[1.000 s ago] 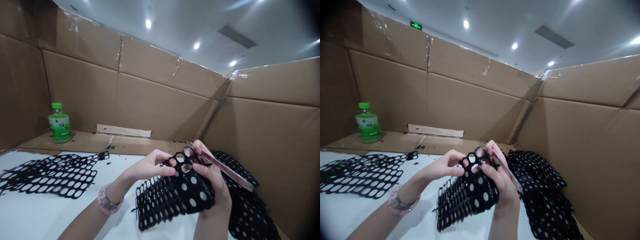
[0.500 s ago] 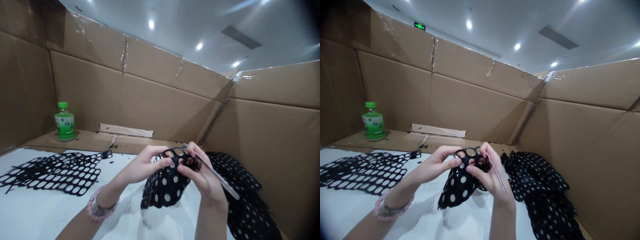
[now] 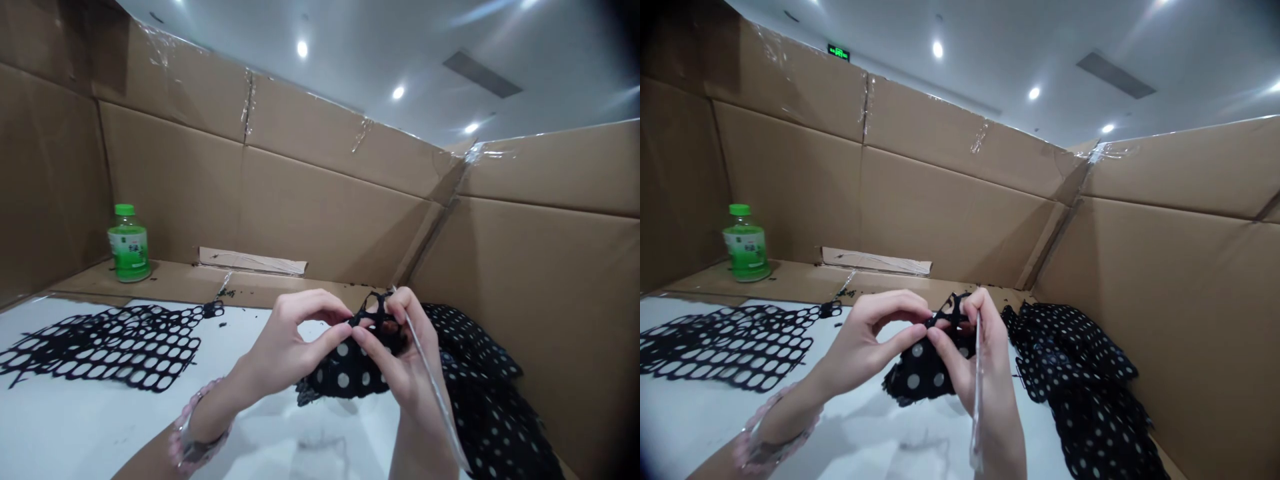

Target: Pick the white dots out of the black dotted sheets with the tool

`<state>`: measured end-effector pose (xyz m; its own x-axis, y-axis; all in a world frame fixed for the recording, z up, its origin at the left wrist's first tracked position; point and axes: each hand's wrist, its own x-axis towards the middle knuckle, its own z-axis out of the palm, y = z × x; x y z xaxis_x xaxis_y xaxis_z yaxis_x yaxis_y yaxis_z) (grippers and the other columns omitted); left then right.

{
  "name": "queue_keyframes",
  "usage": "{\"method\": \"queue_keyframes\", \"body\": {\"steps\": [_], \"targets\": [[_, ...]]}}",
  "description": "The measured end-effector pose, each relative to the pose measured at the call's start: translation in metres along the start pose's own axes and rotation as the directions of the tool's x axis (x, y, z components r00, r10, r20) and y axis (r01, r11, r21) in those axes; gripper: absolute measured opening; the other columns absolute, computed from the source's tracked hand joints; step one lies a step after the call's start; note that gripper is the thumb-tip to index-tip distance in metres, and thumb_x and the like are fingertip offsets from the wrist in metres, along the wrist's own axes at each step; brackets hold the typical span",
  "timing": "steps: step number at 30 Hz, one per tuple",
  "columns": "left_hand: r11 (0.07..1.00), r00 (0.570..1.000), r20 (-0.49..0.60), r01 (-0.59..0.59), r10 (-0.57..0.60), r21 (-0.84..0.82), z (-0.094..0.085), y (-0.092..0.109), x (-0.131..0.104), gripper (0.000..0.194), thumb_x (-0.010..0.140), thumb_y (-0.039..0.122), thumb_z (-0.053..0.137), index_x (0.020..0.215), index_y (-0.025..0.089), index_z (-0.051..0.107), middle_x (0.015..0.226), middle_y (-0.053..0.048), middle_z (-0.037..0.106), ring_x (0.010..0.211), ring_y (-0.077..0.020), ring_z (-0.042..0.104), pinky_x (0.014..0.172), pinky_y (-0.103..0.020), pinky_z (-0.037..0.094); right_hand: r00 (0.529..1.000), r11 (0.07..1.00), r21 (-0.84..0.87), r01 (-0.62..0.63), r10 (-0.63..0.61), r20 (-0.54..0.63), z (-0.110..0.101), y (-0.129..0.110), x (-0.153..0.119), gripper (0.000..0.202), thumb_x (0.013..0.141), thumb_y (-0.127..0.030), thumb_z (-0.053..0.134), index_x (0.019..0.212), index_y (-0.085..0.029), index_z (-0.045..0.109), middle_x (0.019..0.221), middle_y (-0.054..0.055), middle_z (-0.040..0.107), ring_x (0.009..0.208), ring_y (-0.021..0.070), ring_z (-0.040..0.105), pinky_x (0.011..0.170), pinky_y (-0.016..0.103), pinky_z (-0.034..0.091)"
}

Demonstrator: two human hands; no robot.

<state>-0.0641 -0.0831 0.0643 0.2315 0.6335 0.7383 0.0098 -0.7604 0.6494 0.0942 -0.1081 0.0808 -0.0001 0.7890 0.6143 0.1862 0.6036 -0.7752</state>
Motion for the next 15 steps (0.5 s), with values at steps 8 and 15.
{"method": "queue_keyframes", "body": {"steps": [8, 15], "targets": [[0.996, 0.973, -0.22, 0.059, -0.074, -0.072, 0.002, -0.015, 0.005, 0.018, 0.084, 0.019, 0.059, 0.068, 0.015, 0.066, 0.065, -0.003, 0.07, 0.059, -0.0124, 0.064, 0.056, -0.02, 0.052, 0.996, 0.992, -0.089, 0.085, -0.088, -0.028, 0.011, 0.003, -0.002, 0.033, 0.08, -0.021, 0.068, 0.076, -0.026, 0.035, 0.069, -0.006, 0.048, 0.06, 0.0121, 0.051, 0.055, 0.023, 0.042], [0.928, 0.892, -0.332, 0.204, -0.308, -0.312, -0.019, -0.07, 0.028, 0.03, 0.082, 0.045, 0.061, 0.077, 0.016, 0.064, 0.075, -0.003, 0.068, 0.061, -0.0109, 0.062, 0.059, -0.021, 0.052, 0.999, 1.0, 0.013, -0.02, 0.02, -0.042, -0.031, -0.007, -0.009, 0.033, 0.075, -0.021, 0.073, 0.08, -0.026, 0.04, 0.076, -0.002, 0.049, 0.065, 0.0145, 0.051, 0.059, 0.026, 0.046]]}}
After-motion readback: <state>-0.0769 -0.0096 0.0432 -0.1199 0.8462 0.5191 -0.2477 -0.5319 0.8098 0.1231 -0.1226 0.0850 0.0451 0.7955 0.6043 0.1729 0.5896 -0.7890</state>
